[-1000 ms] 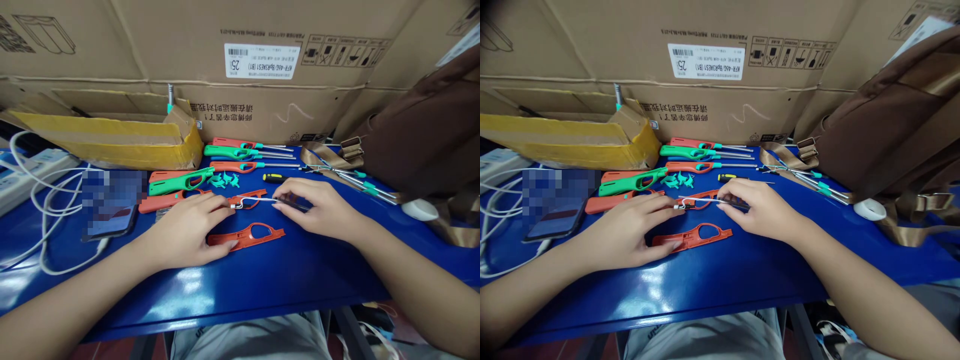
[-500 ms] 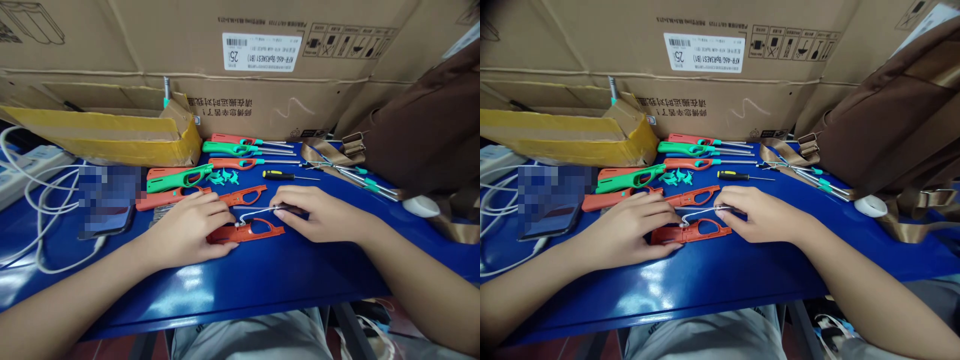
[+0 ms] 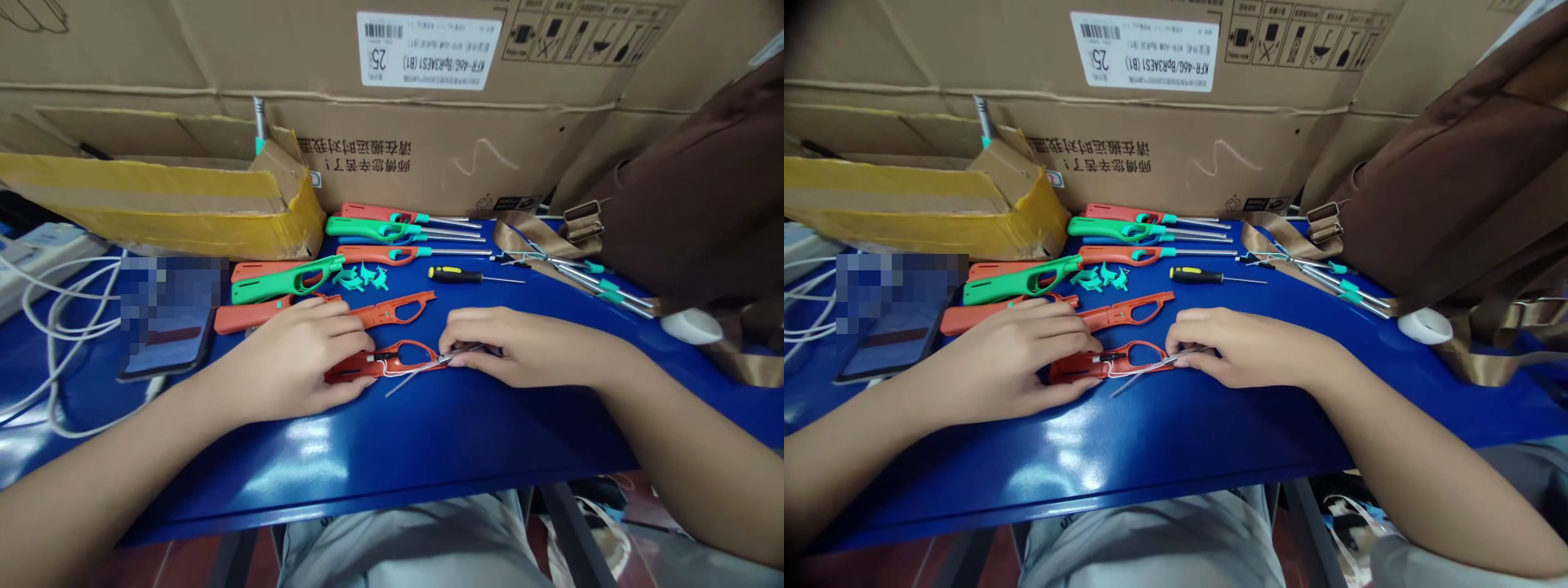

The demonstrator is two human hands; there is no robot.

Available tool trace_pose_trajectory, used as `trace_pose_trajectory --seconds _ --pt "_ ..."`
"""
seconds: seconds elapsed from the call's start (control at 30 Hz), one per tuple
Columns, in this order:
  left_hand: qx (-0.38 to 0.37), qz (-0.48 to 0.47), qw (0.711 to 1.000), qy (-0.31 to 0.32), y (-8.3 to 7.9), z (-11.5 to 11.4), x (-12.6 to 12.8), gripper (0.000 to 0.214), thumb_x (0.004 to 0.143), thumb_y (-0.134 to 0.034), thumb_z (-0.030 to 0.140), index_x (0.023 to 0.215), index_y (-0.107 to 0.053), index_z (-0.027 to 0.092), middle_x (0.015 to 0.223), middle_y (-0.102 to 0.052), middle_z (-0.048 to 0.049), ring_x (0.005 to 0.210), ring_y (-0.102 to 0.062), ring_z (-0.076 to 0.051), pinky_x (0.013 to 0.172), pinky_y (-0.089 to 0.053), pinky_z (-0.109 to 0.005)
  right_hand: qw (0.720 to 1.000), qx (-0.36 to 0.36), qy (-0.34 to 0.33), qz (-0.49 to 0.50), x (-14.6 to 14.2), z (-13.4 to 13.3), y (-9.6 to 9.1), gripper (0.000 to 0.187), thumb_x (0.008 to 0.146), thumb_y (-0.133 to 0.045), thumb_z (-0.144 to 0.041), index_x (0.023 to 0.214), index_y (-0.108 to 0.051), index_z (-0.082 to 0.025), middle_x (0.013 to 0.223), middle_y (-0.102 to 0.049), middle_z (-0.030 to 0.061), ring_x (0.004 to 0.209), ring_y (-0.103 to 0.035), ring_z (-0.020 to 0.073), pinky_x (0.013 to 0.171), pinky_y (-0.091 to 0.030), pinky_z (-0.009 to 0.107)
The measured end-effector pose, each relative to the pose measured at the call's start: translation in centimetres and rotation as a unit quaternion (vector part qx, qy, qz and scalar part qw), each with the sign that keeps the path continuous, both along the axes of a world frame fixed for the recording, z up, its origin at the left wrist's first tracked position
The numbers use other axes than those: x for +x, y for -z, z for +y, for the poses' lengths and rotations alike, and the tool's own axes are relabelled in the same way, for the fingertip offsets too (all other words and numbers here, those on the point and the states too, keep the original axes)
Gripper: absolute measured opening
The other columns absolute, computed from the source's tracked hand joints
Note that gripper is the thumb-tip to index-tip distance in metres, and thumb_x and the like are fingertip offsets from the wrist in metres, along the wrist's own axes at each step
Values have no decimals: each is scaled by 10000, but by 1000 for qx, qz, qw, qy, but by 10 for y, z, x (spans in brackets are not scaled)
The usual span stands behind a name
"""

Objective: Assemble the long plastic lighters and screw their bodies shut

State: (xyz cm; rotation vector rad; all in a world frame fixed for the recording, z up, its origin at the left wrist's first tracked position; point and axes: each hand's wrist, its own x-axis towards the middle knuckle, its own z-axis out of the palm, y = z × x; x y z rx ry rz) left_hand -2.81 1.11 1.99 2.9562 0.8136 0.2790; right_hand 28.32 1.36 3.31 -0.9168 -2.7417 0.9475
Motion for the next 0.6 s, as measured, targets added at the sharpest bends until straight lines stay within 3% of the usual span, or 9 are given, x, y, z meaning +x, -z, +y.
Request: trace_pose_trajectory --seconds 0.13,0.33,0.47,0.6 --pt "1 3 1000 5 -3 0 -1 185 961 -614 365 969 -705 204 879 -712 -30 856 -603 -234 779 -424 -377 999 3 37 -24 0 -1 0 132 1028 -539 -272 1041 -654 -210 958 -680 22 806 -590 163 726 -433 285" --pt "2 6 1000 0 -3 0 -1 197 967 -602 379 977 -709 214 907 -728 -35 871 -631 -235 793 -445 -381 998 45 31 -14 1 -1 -3 221 1042 -501 -264 1011 -711 -201 972 -726 53 885 -650 197 807 -461 318" --pt "3 14 1000 -5 -2 1 -2 198 952 -612 386 976 -706 213 889 -718 -41 866 -633 -241 773 -452 -384 998 56 12 -6 1 -1 -2 249 1041 -482 -220 929 -703 -191 891 -694 49 847 -632 190 779 -457 316" --pt "1 13 1000 -9 -3 1 -2 196 948 -614 385 960 -706 212 870 -710 -37 846 -629 -240 755 -450 -382 998 63 11 13 -1 -2 -1 189 1017 -516 -213 980 -701 -199 950 -674 55 862 -620 183 770 -460 304"
